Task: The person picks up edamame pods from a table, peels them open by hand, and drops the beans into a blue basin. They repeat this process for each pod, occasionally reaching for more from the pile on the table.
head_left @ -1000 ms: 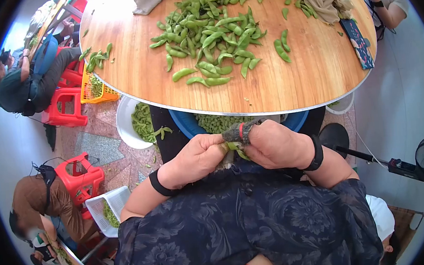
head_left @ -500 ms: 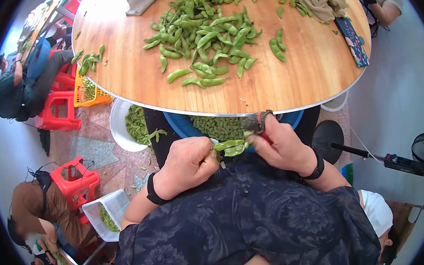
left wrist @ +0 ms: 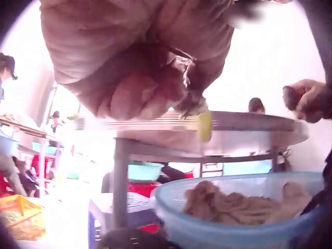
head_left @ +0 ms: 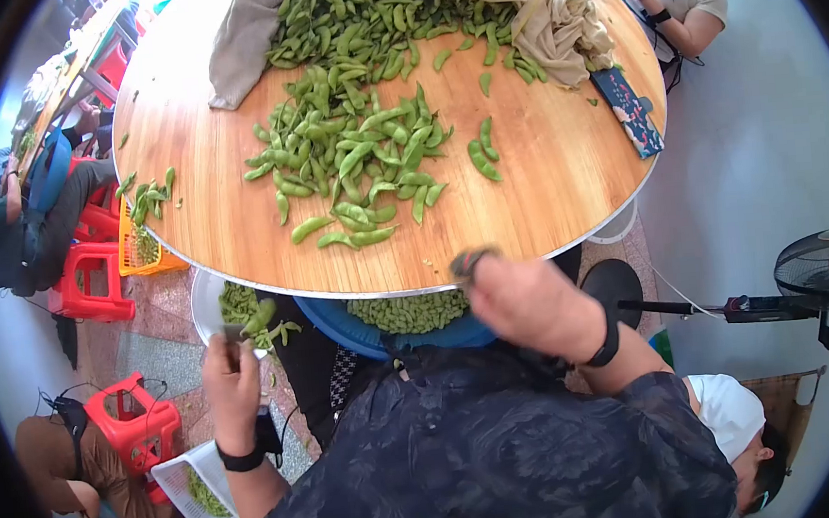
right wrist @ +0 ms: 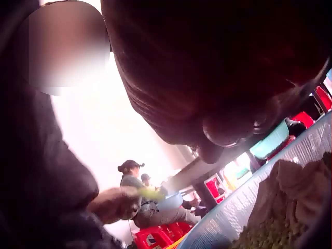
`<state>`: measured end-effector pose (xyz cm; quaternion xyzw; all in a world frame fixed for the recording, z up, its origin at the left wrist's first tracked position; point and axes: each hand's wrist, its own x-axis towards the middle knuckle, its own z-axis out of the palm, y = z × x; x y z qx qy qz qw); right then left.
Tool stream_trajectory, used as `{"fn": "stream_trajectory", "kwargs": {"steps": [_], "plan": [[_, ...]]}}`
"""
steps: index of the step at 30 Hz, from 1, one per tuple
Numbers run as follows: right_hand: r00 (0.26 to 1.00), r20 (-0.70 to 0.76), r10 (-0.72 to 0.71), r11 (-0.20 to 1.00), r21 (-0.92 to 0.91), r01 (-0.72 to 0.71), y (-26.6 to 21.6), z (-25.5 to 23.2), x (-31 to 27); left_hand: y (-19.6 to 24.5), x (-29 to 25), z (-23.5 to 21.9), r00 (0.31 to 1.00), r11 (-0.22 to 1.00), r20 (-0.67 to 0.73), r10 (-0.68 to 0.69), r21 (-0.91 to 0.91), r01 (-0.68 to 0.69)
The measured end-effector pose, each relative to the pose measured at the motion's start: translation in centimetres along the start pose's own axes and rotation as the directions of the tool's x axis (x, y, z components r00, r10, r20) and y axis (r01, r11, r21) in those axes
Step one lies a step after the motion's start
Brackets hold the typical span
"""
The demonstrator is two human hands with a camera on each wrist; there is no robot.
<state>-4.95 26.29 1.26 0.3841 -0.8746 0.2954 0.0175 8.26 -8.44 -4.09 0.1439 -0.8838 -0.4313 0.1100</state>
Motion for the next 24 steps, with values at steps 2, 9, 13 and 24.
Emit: {"fn": "stream_trajectory", "kwargs": {"steps": [2,9,13,24], "plan": [[0.976,-0.080,0.200,0.969,-0.130,-0.209,2.4,-1.7,1.1,-1.9,-0.2,-1.2,0.995,0.958,-0.080,-0.058,0.275,0.078],[0.991,-0.119,0.060,0.935,-0.341,-0.098,6.8,-2.4,5.6,1.7,0.1,1.0,0.996,0.994,-0.010,0.093,0.066,-0.092],[0.973,-0.121,0.196,0.916,-0.332,-0.226,6.4,-2.7,5.2,5.0,0.6,2.6,0.966,0.983,0.181,0.184,-0.051,-0.178],[0.979,-0.204,-0.027,0.969,0.236,0.076,-3.7,2.1,1.2,12.3,2.4,9.9,0.726,0.543,0.655,0.212,-0.696,0.469]]}}
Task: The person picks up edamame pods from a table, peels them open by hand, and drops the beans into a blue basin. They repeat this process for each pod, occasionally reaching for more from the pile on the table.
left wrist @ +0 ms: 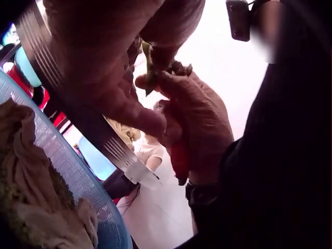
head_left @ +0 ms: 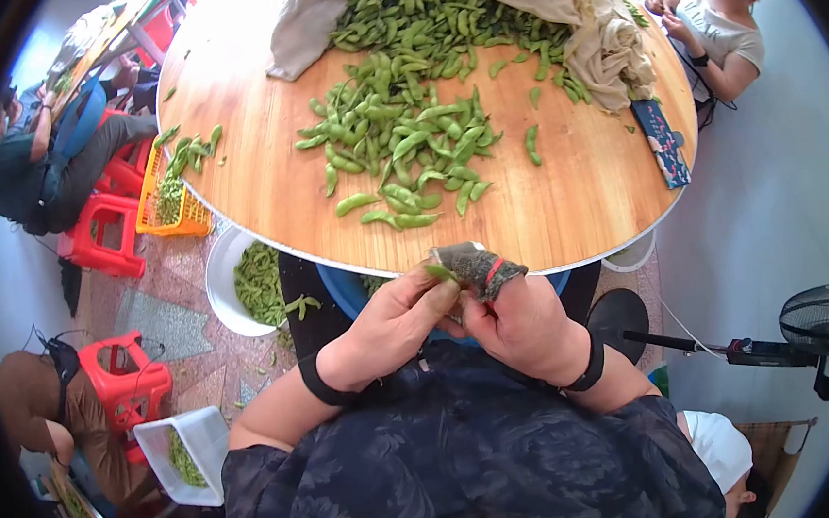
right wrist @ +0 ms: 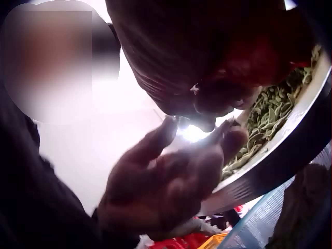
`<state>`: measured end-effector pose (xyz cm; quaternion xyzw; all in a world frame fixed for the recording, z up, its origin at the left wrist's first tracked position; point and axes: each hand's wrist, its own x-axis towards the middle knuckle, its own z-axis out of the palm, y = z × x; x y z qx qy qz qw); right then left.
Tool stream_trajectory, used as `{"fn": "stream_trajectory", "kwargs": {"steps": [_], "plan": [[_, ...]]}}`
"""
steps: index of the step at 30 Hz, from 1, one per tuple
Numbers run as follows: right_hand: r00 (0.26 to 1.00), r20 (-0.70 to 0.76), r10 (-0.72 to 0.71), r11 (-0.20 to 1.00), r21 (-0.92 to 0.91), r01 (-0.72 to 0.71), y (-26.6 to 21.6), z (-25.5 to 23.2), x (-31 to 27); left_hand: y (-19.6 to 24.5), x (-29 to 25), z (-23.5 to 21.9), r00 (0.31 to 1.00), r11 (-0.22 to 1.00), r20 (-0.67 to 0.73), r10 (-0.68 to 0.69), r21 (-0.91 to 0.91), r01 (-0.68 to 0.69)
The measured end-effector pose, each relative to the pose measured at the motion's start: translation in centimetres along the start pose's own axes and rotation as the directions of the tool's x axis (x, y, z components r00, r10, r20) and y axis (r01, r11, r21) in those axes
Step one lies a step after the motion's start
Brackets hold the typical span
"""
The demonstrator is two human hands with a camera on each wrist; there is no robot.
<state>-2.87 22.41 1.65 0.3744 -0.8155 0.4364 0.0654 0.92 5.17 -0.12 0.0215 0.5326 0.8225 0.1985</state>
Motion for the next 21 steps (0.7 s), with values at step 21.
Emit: {"fn": "stream_trajectory", "kwargs": {"steps": [21], "plan": [[0.718,0.581,0.383,0.580,0.453,-0.677,0.7,-1.3,0.5,-1.0,-2.0,-1.3,0.979,0.769,0.002,0.202,0.619,-0.160]]}}
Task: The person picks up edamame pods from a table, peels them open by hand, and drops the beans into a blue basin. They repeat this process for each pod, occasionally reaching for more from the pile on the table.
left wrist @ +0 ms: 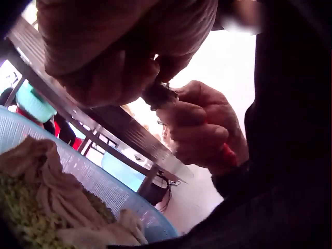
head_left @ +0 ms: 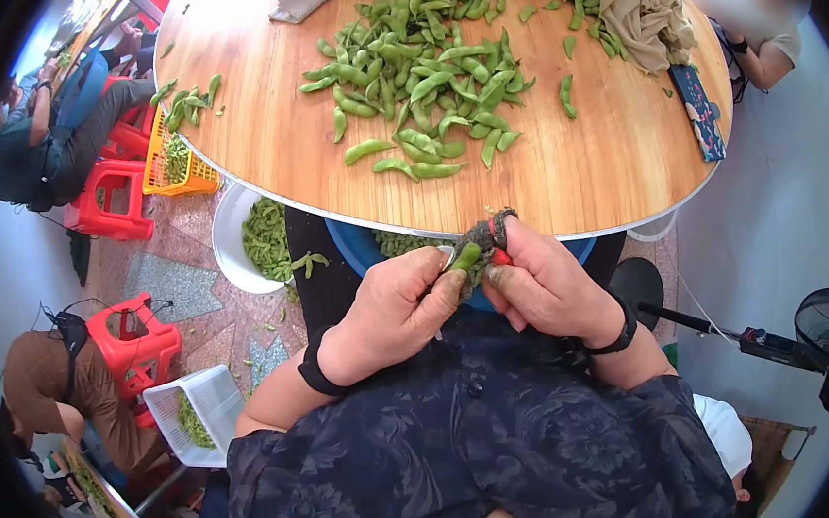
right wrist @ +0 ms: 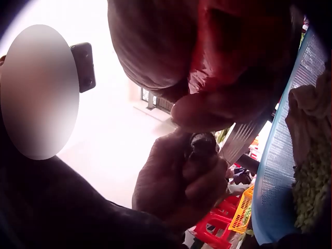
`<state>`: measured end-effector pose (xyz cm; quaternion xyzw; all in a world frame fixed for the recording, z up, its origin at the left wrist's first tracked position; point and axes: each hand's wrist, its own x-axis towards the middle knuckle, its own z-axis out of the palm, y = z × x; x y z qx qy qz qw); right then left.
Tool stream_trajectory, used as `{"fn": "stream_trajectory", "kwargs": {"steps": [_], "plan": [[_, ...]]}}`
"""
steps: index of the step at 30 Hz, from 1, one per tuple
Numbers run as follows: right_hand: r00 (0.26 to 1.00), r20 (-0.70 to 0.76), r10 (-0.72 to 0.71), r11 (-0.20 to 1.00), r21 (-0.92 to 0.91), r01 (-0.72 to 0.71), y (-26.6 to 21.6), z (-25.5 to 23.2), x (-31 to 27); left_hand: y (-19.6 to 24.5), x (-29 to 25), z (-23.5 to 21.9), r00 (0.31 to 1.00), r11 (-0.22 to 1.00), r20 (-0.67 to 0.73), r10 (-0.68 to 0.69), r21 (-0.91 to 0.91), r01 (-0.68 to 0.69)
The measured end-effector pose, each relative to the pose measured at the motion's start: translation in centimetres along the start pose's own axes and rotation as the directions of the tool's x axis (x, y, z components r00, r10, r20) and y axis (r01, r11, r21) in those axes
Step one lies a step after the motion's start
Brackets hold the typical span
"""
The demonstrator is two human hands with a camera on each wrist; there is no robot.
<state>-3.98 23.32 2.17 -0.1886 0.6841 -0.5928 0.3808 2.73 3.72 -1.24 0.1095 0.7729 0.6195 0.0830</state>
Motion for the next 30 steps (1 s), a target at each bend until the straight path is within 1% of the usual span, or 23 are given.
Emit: {"fn": "stream_trajectory", "kwargs": {"steps": [1,3,5,7,8,10,11,14,15,16,17,18,19,20,21,22,23,25,26,27,28,29,30], "plan": [[0.999,0.012,0.030,0.999,-0.012,-0.029,-0.5,-0.1,-0.1,0.0,0.0,0.0,1.000,0.996,-0.006,0.021,0.092,-0.020],[0.998,0.024,0.060,0.998,-0.023,-0.059,-0.6,-0.1,-0.2,0.0,0.1,0.0,1.000,0.996,-0.010,0.007,0.085,-0.006],[1.000,0.014,-0.009,0.995,-0.103,0.010,-0.1,-0.1,-0.2,0.0,0.1,0.0,1.000,0.997,-0.011,-0.007,0.078,0.008],[0.999,0.009,-0.039,0.992,-0.122,0.040,0.3,0.0,-0.1,0.0,0.1,0.2,0.970,0.863,-0.037,0.241,0.465,-0.197],[0.998,0.009,-0.070,0.987,-0.144,0.070,0.4,0.0,-0.1,0.4,0.1,0.1,0.970,0.863,-0.034,0.240,0.465,-0.197],[0.999,0.040,-0.014,0.991,-0.135,0.020,-0.2,-0.2,-0.2,1.6,0.2,-0.1,0.950,0.744,0.011,0.313,0.618,-0.252],[0.997,0.073,0.039,0.991,-0.131,-0.029,-0.4,-0.2,-0.3,1.6,0.1,-0.1,0.950,0.744,0.013,0.312,0.618,-0.253],[0.992,0.117,0.038,0.999,-0.037,-0.034,0.1,-0.1,-0.4,1.3,-0.3,-0.2,0.961,0.779,0.011,0.277,0.583,-0.231],[0.992,0.117,0.037,0.999,-0.034,-0.033,0.2,-0.1,-0.4,0.8,-0.4,-0.4,0.984,0.909,0.044,0.175,0.376,-0.179],[0.987,0.140,0.073,0.996,0.046,-0.081,0.3,-0.1,-0.4,0.5,-0.4,-0.7,0.992,0.984,0.099,0.081,0.153,-0.095],[0.980,0.167,0.107,0.984,0.126,-0.129,0.4,0.0,-0.4,0.4,-0.4,-1.0,0.992,0.984,0.101,0.077,0.156,-0.092],[0.980,0.168,0.105,0.983,0.130,-0.128,0.6,0.0,-0.3,0.3,-0.3,-1.4,0.970,0.979,0.216,-0.112,-0.144,0.145],[0.971,0.220,0.093,0.947,0.283,-0.155,0.7,-0.1,-0.3,0.3,-0.3,-1.5,0.894,0.831,0.374,-0.246,-0.394,0.394],[0.961,0.268,0.073,0.885,0.426,-0.186,0.8,-0.2,-0.3,0.0,-0.4,-1.3,0.893,0.831,0.376,-0.249,-0.391,0.396],[0.961,0.267,0.071,0.885,0.428,-0.185,0.8,-0.1,-0.3,-0.6,-0.6,-0.9,0.870,0.658,0.430,-0.241,-0.587,0.472],[0.954,0.286,0.089,0.828,0.512,-0.231,0.8,0.0,-0.2,-0.9,-0.7,-0.6,0.851,0.436,0.478,-0.218,-0.732,0.524],[0.946,0.307,0.104,0.761,0.588,-0.274,0.8,0.1,-0.1,-1.0,-0.6,-0.6,0.850,0.438,0.479,-0.219,-0.731,0.524],[0.966,0.240,0.099,0.800,0.557,-0.221,1.4,0.3,0.0,-1.1,-0.2,-0.6,0.862,0.585,0.392,-0.321,-0.634,0.506],[0.981,0.173,0.093,0.837,0.520,-0.171,1.7,0.4,0.0,-0.7,-0.1,-0.6,0.863,0.588,0.393,-0.319,-0.632,0.505],[0.981,0.170,0.091,0.838,0.520,-0.167,1.9,0.4,0.0,-0.1,0.0,-0.5,0.979,0.946,0.129,-0.157,-0.264,0.186],[0.993,0.107,0.057,0.893,0.439,-0.098,2.1,0.5,0.0,0.5,0.0,-0.4,0.990,0.960,-0.021,0.137,0.250,-0.128],[0.999,0.049,0.017,0.937,0.349,-0.034,2.3,0.7,-0.1,0.9,0.2,-0.3,0.960,0.872,-0.076,0.270,0.442,-0.211],[0.998,0.052,0.017,0.936,0.350,-0.034,2.5,1.0,-0.3,0.9,0.1,-0.2,0.960,0.872,-0.078,0.268,0.443,-0.208]]}}
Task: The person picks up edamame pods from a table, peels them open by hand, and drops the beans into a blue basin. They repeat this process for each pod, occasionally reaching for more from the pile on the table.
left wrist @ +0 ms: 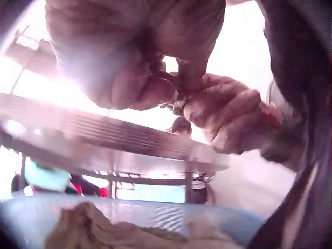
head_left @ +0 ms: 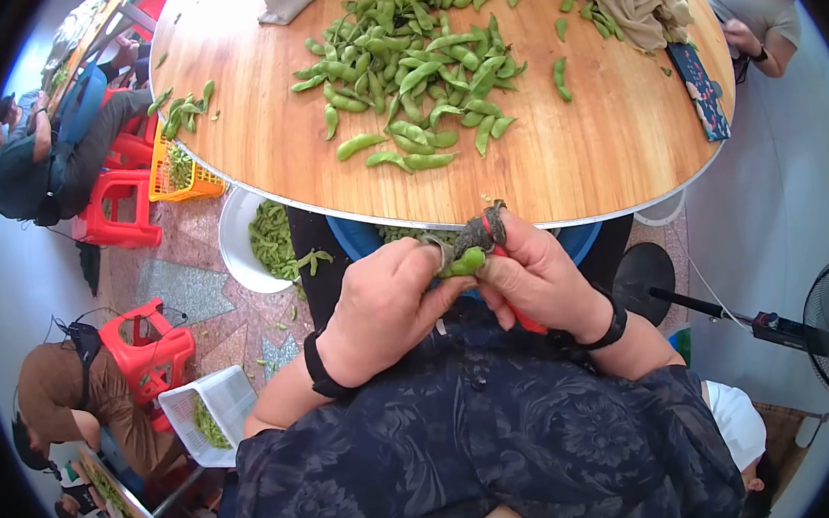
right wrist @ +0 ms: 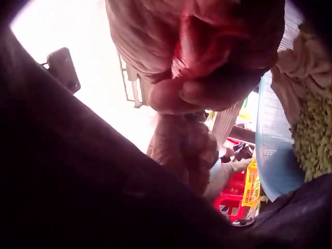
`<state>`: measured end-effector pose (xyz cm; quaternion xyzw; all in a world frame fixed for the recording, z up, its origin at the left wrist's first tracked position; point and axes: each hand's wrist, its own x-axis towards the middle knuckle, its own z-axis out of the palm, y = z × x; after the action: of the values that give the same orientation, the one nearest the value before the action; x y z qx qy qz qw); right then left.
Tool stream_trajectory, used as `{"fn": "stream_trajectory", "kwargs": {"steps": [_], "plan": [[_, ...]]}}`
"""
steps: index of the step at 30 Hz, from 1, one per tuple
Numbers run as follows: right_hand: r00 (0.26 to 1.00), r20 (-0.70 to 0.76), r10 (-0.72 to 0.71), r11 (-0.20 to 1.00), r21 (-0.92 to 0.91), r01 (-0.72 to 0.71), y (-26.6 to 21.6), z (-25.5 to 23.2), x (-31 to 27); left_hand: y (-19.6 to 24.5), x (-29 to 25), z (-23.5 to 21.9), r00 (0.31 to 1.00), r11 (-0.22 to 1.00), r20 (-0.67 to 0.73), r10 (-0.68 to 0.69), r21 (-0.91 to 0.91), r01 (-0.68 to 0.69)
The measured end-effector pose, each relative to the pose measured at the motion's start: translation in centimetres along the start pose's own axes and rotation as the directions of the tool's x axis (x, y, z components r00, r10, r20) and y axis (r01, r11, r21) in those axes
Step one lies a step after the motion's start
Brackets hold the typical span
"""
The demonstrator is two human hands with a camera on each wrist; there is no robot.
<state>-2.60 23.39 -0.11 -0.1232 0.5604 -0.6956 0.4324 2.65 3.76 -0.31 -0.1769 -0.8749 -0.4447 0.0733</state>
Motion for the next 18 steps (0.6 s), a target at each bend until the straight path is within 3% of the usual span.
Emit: {"fn": "stream_trajectory", "kwargs": {"steps": [2,3,7,9,10,11,12,13,14,15,16,17,18], "plan": [[0.961,-0.089,-0.262,0.914,-0.342,0.218,0.5,0.5,-0.1,-0.1,-0.2,0.1,0.993,0.988,-0.012,0.115,0.108,-0.113],[0.893,-0.072,-0.445,0.789,-0.504,0.352,0.9,0.6,0.0,-0.2,-0.1,0.4,0.990,0.988,-0.025,0.138,0.074,-0.136],[0.887,-0.093,-0.453,0.788,-0.508,0.349,0.5,1.2,-0.2,-0.6,-0.7,1.1,0.990,0.990,-0.038,0.139,-0.018,-0.140],[0.905,-0.151,-0.398,0.836,-0.466,0.290,0.1,1.4,-0.3,-0.4,-0.9,0.7,0.973,0.908,0.162,-0.163,-0.361,0.212],[0.904,-0.151,-0.399,0.835,-0.467,0.291,-0.4,1.2,-0.3,-0.4,-0.7,0.3,0.973,0.908,0.162,-0.162,-0.361,0.212],[0.982,-0.138,-0.131,0.975,-0.198,0.103,-1.1,0.8,-0.4,-0.3,-0.4,-0.2,0.879,0.660,0.363,-0.309,-0.584,0.473],[0.990,-0.048,0.132,0.989,0.072,-0.129,-1.5,0.3,-0.4,-0.4,-0.1,-0.5,0.734,0.299,0.581,-0.353,-0.673,0.677],[0.992,-0.020,0.124,0.979,0.162,-0.120,-0.8,-0.3,-0.2,-0.4,0.0,-0.5,0.722,0.175,0.628,-0.291,-0.707,0.685],[0.992,-0.020,0.124,0.980,0.162,-0.119,-0.5,-0.2,-0.2,-0.6,0.0,-0.3,0.722,0.176,0.627,-0.291,-0.707,0.685],[0.989,-0.121,-0.084,0.980,-0.188,0.060,-0.3,0.1,-0.3,-0.8,0.0,0.1,0.732,0.220,0.613,-0.297,-0.702,0.677],[0.941,-0.141,-0.307,0.829,-0.526,0.192,0.0,0.4,-0.4,-0.9,0.0,0.4,0.741,0.264,0.599,-0.302,-0.695,0.669],[0.839,-0.082,-0.538,0.606,-0.729,0.318,1.4,0.3,-0.1,-0.8,0.1,0.6,0.742,0.262,0.599,-0.302,-0.696,0.669],[0.840,-0.080,-0.537,0.605,-0.730,0.317,1.4,0.5,-0.2,-0.8,0.2,0.8,0.733,0.281,0.588,-0.341,-0.681,0.677]]}}
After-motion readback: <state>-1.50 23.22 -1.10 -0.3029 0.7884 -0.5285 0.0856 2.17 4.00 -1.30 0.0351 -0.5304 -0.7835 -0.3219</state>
